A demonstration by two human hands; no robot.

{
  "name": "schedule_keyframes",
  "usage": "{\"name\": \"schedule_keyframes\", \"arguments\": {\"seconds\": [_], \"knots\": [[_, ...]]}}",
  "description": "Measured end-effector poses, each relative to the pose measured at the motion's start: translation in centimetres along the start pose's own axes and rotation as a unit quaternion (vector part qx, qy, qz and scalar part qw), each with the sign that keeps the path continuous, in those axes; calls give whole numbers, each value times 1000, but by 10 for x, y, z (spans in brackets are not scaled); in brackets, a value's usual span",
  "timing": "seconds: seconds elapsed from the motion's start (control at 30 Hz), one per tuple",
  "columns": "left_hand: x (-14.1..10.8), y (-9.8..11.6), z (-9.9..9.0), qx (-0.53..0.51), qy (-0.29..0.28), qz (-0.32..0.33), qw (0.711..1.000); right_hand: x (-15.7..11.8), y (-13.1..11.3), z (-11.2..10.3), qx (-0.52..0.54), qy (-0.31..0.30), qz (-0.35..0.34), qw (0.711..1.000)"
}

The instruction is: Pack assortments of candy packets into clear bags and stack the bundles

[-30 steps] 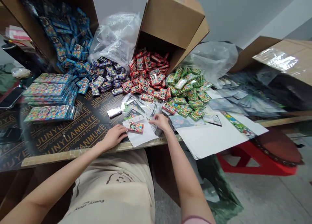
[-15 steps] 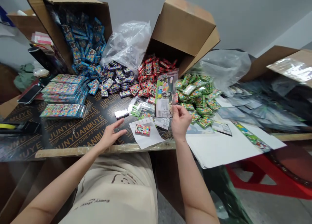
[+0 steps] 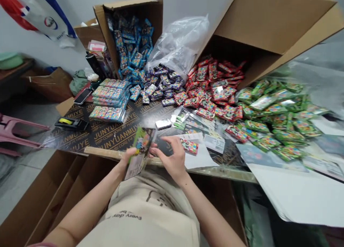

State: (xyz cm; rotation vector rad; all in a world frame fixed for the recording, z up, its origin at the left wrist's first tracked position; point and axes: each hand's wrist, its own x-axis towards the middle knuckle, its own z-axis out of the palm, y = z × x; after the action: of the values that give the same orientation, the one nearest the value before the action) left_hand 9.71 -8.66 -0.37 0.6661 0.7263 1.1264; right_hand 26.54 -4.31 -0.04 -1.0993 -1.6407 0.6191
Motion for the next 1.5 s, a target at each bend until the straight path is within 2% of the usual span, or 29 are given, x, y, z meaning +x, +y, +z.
{"name": "schedule_keyframes", "arguments": {"seconds": [0.07,0.17,0.27,0.37,0.43,0.6,0.67,0.73,0.77,0.8,0.83,0.9,0.97,1.07,1.13,1.17,1.2,1.3,1.33,1.37,1.5], "knots": [[-7,-4,-4,62,-26,-29,997,8,-5,-3,27,-25,-31,999],[-12,-8,-6,99,-33,-42,994,14,-12,-4,53,-108,-31,992],[-14,-9,-11,114,-13,-32,993,16,-16,-4,43,-202,-62,976],[-17,-6,-17,136,-4,-9,991,17,-17,-5,32,-303,-105,947],[-19,-2,-19,156,-4,1,988,16,-17,-6,25,-337,-94,936],[-22,4,-14,236,23,-29,971,8,-13,-3,26,-311,16,950],[-21,4,-13,243,33,-11,969,6,-10,1,53,-242,34,968],[-18,3,-14,230,60,-2,971,5,-5,5,90,-130,55,986],[-17,3,-16,223,80,-5,972,4,-2,7,115,-88,78,986],[-16,3,-17,218,98,-11,971,4,1,9,146,-74,112,980],[-16,4,-18,220,107,-16,970,2,4,11,182,-94,153,967],[-16,6,-17,263,100,-3,960,-2,9,16,244,-187,226,924],[-17,8,-14,352,96,23,931,-6,10,20,271,-239,260,896],[-16,12,-10,440,120,47,889,-7,7,24,255,-192,261,911],[-12,16,-11,432,137,61,889,-5,1,25,269,-166,260,913],[-10,18,-13,417,147,72,894,-4,-1,25,294,-174,262,903],[-7,21,-15,400,158,85,899,-4,-4,24,325,-201,266,885],[2,30,-26,350,188,119,910,-6,-4,21,383,-334,281,814],[6,33,-29,338,190,124,913,-7,-2,20,379,-354,284,806],[9,35,-31,330,187,123,917,-7,2,19,369,-348,285,813],[25,39,-36,310,111,88,940,9,17,20,302,-237,247,890]]}}
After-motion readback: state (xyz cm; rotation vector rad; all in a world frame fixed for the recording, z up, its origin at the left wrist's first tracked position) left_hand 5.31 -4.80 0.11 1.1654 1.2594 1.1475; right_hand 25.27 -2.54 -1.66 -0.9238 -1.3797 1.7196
